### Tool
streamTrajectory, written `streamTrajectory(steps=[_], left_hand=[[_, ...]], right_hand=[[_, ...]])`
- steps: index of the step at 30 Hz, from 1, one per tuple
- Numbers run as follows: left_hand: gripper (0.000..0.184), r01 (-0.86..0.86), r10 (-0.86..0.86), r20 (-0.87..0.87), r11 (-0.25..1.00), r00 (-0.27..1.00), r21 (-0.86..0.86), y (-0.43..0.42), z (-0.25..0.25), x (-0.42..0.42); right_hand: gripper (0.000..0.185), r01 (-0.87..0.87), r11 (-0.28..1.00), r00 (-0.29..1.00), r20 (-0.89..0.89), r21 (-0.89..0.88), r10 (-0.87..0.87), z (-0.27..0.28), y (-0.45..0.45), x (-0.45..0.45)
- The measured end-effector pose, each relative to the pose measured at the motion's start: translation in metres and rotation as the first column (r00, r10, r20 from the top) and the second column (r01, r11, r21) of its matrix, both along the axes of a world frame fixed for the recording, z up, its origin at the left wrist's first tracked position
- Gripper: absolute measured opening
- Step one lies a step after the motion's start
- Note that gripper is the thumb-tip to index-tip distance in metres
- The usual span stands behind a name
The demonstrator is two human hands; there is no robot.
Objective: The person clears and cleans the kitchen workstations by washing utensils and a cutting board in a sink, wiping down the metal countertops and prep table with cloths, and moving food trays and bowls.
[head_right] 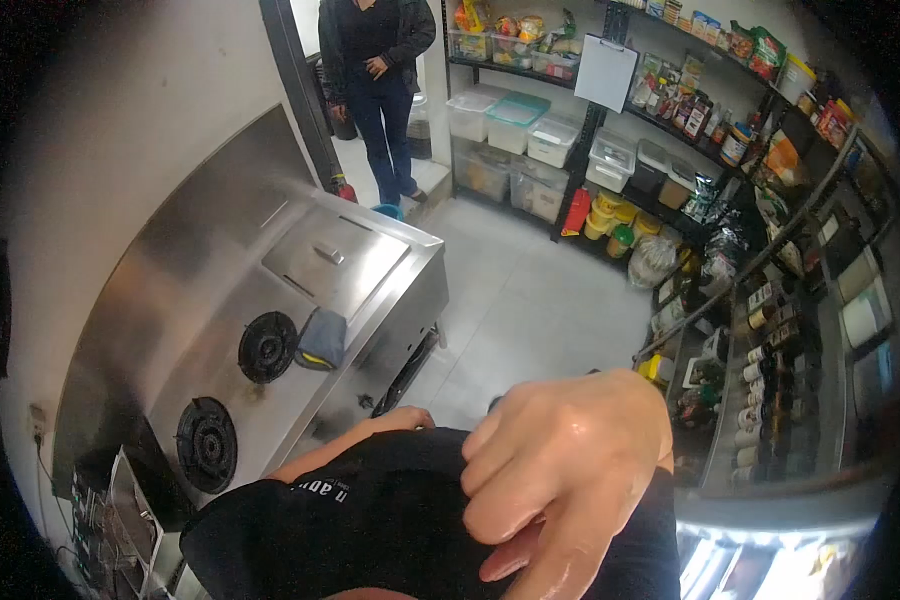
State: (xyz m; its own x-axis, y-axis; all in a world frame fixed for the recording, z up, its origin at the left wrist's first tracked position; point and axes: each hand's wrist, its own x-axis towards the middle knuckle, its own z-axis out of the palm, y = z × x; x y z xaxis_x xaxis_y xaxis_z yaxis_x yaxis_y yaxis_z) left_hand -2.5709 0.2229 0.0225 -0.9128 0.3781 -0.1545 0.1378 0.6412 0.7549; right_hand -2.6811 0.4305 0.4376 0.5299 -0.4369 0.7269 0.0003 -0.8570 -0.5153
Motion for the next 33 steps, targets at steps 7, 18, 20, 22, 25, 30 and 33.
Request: streamTrajectory(steps=[7,18,20,22,25,30,33], left_hand=[[0.027,-0.162,0.159,-0.043,0.984,0.986,-0.075,-0.003,0.0,-0.116],[0.045,-0.999,0.995,-0.099,0.009,0.012,-0.034,0.055,-0.02,-0.007],[0.053,-0.923,0.915,0.117,-0.383,-0.385,-0.046,0.101,-0.003,0.044],[0.056,-0.742,0.742,0.03,-0.666,-0.669,-0.082,0.15,-0.038,0.095],[0.06,-0.485,0.463,0.214,-0.872,-0.86,-0.061,0.223,-0.056,0.161],[0.063,-0.215,0.195,0.092,-0.894,-0.977,-0.392,0.339,-0.126,0.237],[0.064,-0.258,0.208,0.157,-0.845,-0.966,-0.468,0.41,-0.147,0.271]], right_hand=[[0.033,-0.19,0.981,0.979,-0.072,0.036,0.192,0.027,-0.01,-0.146],[0.057,0.539,0.799,0.589,-0.797,0.267,-0.132,-0.277,-0.211,-0.279],[0.055,0.427,0.897,0.143,-0.97,-0.117,-0.195,-0.414,-0.228,-0.329],[0.053,0.629,0.76,0.092,-0.987,0.163,0.134,-0.47,-0.218,-0.335],[0.049,0.683,0.659,0.154,-0.944,0.316,0.293,-0.499,-0.194,-0.307],[0.045,0.575,0.721,0.19,-0.92,0.387,0.343,-0.493,-0.167,-0.213],[0.043,0.389,0.865,0.19,-0.946,0.317,0.261,-0.472,-0.144,-0.131]])
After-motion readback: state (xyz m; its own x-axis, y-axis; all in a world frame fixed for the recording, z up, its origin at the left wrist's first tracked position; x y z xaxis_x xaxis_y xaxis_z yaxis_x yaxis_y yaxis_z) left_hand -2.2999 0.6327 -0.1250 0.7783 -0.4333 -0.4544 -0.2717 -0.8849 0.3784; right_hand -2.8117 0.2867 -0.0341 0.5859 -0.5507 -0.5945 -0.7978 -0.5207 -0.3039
